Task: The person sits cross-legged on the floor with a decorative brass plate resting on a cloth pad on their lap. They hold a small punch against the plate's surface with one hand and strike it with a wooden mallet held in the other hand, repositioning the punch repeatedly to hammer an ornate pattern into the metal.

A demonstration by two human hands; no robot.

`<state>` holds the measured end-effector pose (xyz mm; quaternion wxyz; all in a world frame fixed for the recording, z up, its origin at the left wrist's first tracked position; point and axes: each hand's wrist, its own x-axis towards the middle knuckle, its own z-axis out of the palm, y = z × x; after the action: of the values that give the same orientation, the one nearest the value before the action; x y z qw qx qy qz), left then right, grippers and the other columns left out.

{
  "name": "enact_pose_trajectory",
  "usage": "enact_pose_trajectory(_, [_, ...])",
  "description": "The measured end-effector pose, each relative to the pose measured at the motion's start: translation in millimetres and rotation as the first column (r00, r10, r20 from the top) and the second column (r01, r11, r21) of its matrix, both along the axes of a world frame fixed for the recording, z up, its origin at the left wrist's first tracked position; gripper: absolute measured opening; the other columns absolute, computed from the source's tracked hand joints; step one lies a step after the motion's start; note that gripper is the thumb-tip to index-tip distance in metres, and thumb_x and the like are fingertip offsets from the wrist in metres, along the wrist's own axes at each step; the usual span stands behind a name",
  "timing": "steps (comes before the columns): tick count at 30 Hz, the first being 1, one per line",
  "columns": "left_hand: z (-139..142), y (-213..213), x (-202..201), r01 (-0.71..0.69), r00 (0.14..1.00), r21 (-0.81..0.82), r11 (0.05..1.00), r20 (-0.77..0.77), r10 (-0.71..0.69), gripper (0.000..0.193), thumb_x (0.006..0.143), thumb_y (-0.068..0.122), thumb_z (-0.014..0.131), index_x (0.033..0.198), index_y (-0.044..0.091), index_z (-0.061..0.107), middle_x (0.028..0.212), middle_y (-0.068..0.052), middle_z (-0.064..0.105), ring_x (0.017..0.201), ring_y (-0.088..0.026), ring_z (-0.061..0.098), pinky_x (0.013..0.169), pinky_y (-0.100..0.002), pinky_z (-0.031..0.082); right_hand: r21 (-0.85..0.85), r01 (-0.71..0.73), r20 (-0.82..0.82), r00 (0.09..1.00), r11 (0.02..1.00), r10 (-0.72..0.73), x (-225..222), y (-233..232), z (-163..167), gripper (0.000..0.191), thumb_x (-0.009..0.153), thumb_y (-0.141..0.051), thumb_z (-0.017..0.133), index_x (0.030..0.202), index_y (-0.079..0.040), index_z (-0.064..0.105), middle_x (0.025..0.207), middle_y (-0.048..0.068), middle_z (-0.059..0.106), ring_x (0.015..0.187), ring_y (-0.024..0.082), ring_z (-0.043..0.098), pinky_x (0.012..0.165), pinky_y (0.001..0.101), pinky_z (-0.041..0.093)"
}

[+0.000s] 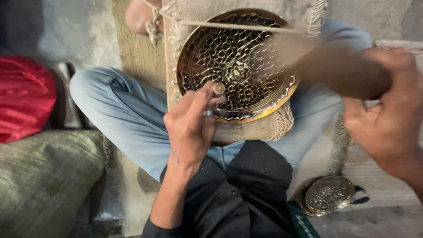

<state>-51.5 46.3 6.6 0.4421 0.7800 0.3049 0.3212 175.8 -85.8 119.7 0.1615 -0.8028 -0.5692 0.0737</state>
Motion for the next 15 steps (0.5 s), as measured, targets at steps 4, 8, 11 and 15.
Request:
enact_pose_trajectory(4, [4.3, -2.2, 1.0, -0.063, 0.998, -0.018, 0.998, -0.024, 0.062, 0.039, 0.088, -0.015, 0.064, 0.121, 0.004, 0.069, 0.094, -0.011, 0.073, 0.084, -0.019, 0.076, 0.075, -0.03, 0.059, -0.195, -0.05, 0.294, 0.95, 0.98, 0.107, 6.2, -15.1, 3.7, 0.053, 0.077, 0.014, 0.075, 0.125, -0.002, 0.06, 0.1, 0.019, 0.06, 0.092, 0.034, 0.067, 0.083, 0.0404, 0.055])
enact_pose_trajectory(8, [5.6, -0.6, -3.5, -0.032, 0.999, -0.066, 0.997, 0.013, 0.033, 0.035, 0.093, -0.014, 0.063, 0.124, 0.001, 0.066, 0.104, -0.012, 0.075, 0.098, -0.02, 0.079, 0.084, -0.029, 0.062, 0.0, 0.034, -0.001, 0.999, 0.999, -0.034, 20.0, -26.6, -11.6, 0.039, 0.099, 0.014, 0.072, 0.132, 0.002, 0.055, 0.11, 0.019, 0.06, 0.096, 0.029, 0.066, 0.087, 0.0356, 0.053])
enact_pose_trajectory(11, [3.9, -2.2, -4.2, -0.029, 1.0, -0.059, 0.998, 0.004, 0.03, 0.036, 0.091, -0.014, 0.062, 0.125, 0.0, 0.065, 0.105, -0.013, 0.075, 0.099, -0.021, 0.079, 0.084, -0.029, 0.063, 0.066, 0.103, -0.078, 0.992, 0.992, -0.098, 23.9, -32.4, -27.1, 0.042, 0.096, 0.014, 0.071, 0.132, 0.002, 0.056, 0.108, 0.019, 0.06, 0.093, 0.029, 0.066, 0.084, 0.036, 0.052])
enact_pose_trajectory(15, [1.0, -4.6, -3.8, -0.039, 0.999, -0.063, 0.997, -0.017, 0.038, 0.038, 0.09, -0.015, 0.06, 0.125, 0.0, 0.065, 0.101, -0.012, 0.075, 0.096, -0.02, 0.08, 0.082, -0.029, 0.062, 0.005, 0.009, 0.034, 0.999, 1.0, -0.009, 28.9, -35.5, -25.4, 0.046, 0.091, 0.015, 0.071, 0.133, 0.001, 0.057, 0.105, 0.02, 0.061, 0.089, 0.03, 0.066, 0.08, 0.0366, 0.052])
